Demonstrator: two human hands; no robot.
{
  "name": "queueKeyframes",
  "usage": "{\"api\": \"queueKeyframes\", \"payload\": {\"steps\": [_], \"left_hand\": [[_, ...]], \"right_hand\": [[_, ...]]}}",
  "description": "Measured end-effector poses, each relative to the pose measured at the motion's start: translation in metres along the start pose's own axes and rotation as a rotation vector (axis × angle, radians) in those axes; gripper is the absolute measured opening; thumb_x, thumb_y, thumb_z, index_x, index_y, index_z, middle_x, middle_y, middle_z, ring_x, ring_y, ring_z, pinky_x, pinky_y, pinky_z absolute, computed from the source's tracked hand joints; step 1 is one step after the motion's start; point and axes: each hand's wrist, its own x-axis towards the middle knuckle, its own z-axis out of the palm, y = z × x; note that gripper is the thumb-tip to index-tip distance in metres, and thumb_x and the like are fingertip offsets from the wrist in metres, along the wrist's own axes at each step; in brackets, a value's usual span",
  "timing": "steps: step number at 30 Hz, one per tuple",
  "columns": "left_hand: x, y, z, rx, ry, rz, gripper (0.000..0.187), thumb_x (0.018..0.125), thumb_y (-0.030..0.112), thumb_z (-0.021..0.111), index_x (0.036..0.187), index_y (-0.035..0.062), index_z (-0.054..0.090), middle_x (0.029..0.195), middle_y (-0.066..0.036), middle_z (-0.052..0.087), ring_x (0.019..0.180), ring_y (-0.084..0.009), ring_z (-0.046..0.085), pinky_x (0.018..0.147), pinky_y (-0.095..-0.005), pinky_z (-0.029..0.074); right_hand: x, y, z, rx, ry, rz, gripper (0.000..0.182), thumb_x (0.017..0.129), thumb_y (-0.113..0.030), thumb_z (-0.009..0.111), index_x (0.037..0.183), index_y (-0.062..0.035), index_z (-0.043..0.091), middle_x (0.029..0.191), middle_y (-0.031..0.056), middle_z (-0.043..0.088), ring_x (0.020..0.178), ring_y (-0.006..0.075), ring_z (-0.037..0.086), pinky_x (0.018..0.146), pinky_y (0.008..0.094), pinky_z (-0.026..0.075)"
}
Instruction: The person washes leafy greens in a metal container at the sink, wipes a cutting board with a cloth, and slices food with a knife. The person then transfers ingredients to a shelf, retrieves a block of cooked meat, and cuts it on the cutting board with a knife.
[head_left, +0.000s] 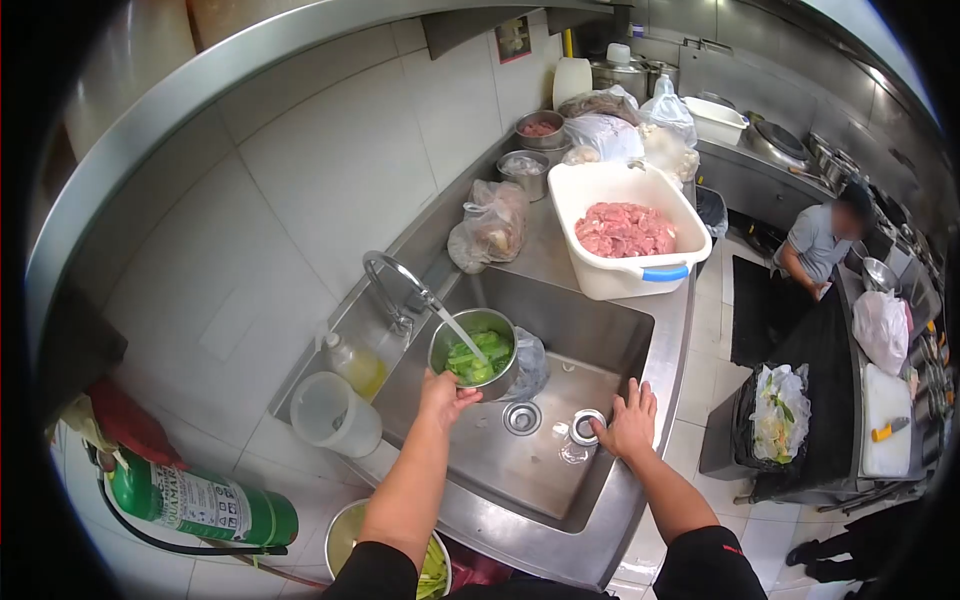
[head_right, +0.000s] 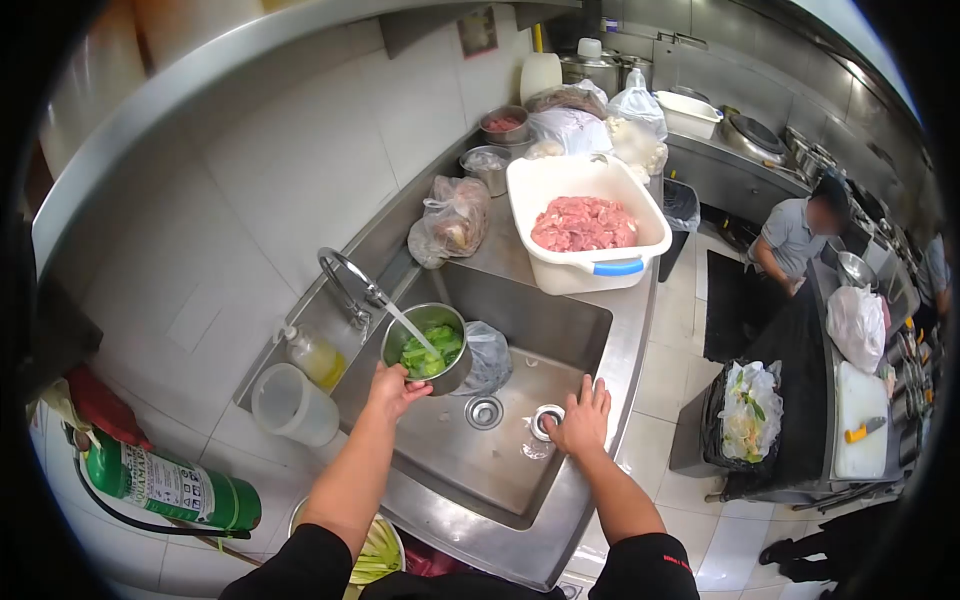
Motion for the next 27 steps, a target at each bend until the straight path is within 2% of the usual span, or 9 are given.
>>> {"api": "queueKeyframes", "payload": {"steps": [4,7,12,16,19,21,22,24,27], "left_hand": [[0.001,-0.005,0.001,0.006,0.033,-0.008,0.039,0.089,-0.003,0.042,0.125,0.0107,0.034,0.097,-0.019,0.06,0.06,-0.0245,0.063,0.072,-0.0548,0.062],[0.001,-0.01,-0.005,0.008,-0.012,-0.013,0.045,0.091,0.0,0.042,0.133,0.0082,0.029,0.105,-0.023,0.06,0.066,-0.0274,0.067,0.066,-0.0508,0.063],[-0.028,-0.017,-0.009,0.035,-0.136,0.063,0.046,0.095,0.003,0.046,0.136,0.0061,0.027,0.113,-0.024,0.06,0.081,-0.0344,0.07,0.071,-0.0533,0.063],[-0.089,-0.015,-0.002,0.103,-0.193,0.059,0.042,0.092,0.002,0.042,0.133,0.0123,0.036,0.11,-0.024,0.061,0.068,-0.0287,0.068,0.069,-0.0533,0.062],[-0.138,-0.008,-0.002,0.101,-0.257,0.067,0.05,0.086,-0.003,0.039,0.134,0.012,0.035,0.107,-0.023,0.06,0.066,-0.0301,0.067,0.07,-0.0566,0.061],[-0.162,-0.01,0.0,0.127,-0.31,0.092,0.054,0.084,-0.004,0.038,0.135,0.0121,0.035,0.107,-0.024,0.06,0.065,-0.0306,0.066,0.069,-0.0565,0.061],[-0.173,-0.012,0.002,0.138,-0.338,0.104,0.056,0.083,-0.004,0.038,0.136,0.0122,0.035,0.108,-0.024,0.06,0.064,-0.0309,0.066,0.069,-0.0565,0.061],[-0.196,-0.017,0.011,0.163,-0.384,0.116,0.058,0.081,-0.004,0.038,0.137,0.0114,0.035,0.11,-0.025,0.059,0.065,-0.0322,0.066,0.066,-0.0547,0.062],[-0.231,-0.03,0.026,0.221,-0.475,0.134,0.061,0.08,-0.005,0.038,0.139,0.0104,0.035,0.113,-0.025,0.058,0.066,-0.033,0.067,0.06,-0.0511,0.062]], "right_hand": [[0.0,-0.001,-0.001,-0.019,-0.024,0.009,0.072,0.081,-0.057,0.066,0.129,-0.0026,0.059,0.156,0.0227,0.027,0.147,0.0435,0.016,0.12,0.0523,0.011],[0.0,0.0,-0.002,-0.03,-0.028,0.007,0.074,0.081,-0.059,0.064,0.128,-0.0021,0.059,0.156,0.0228,0.027,0.147,0.0435,0.016,0.12,0.0529,0.012],[0.001,0.007,0.005,-0.076,-0.049,-0.006,0.081,0.082,-0.065,0.06,0.136,-0.0062,0.054,0.159,0.0212,0.024,0.148,0.0412,0.016,0.12,0.0516,0.014],[-0.011,0.008,0.002,0.051,0.127,-0.007,0.103,0.079,-0.069,0.062,0.153,-0.0057,0.027,0.157,0.0268,0.021,0.147,0.0417,0.017,0.119,0.0501,0.018],[-0.029,-0.007,-0.027,0.396,-0.055,-0.043,0.115,0.076,-0.062,0.072,0.156,-0.0048,0.012,0.156,0.0289,0.02,0.146,0.0429,0.019,0.119,0.0474,0.023],[-0.049,-0.024,-0.031,0.762,0.24,-0.466,0.124,0.072,-0.05,0.083,0.156,-0.0033,0.004,0.155,0.0301,0.021,0.144,0.0461,0.023,0.117,0.0479,0.028],[-0.065,-0.033,-0.053,0.752,0.269,-0.572,0.124,0.07,-0.042,0.087,0.156,-0.0047,0.007,0.155,0.0284,0.021,0.141,0.0464,0.028,0.116,0.0479,0.031],[-0.098,-0.044,-0.093,0.806,0.203,-0.575,0.113,0.066,-0.035,0.088,0.153,-0.0078,0.021,0.148,0.0275,0.031,0.135,0.0479,0.035,0.111,0.0453,0.037],[-0.139,-0.021,-0.14,0.731,0.027,-0.419,0.082,0.065,-0.03,0.088,0.131,-0.0065,0.045,0.142,0.0257,0.036,0.13,0.047,0.041,0.106,0.0445,0.042]]}}
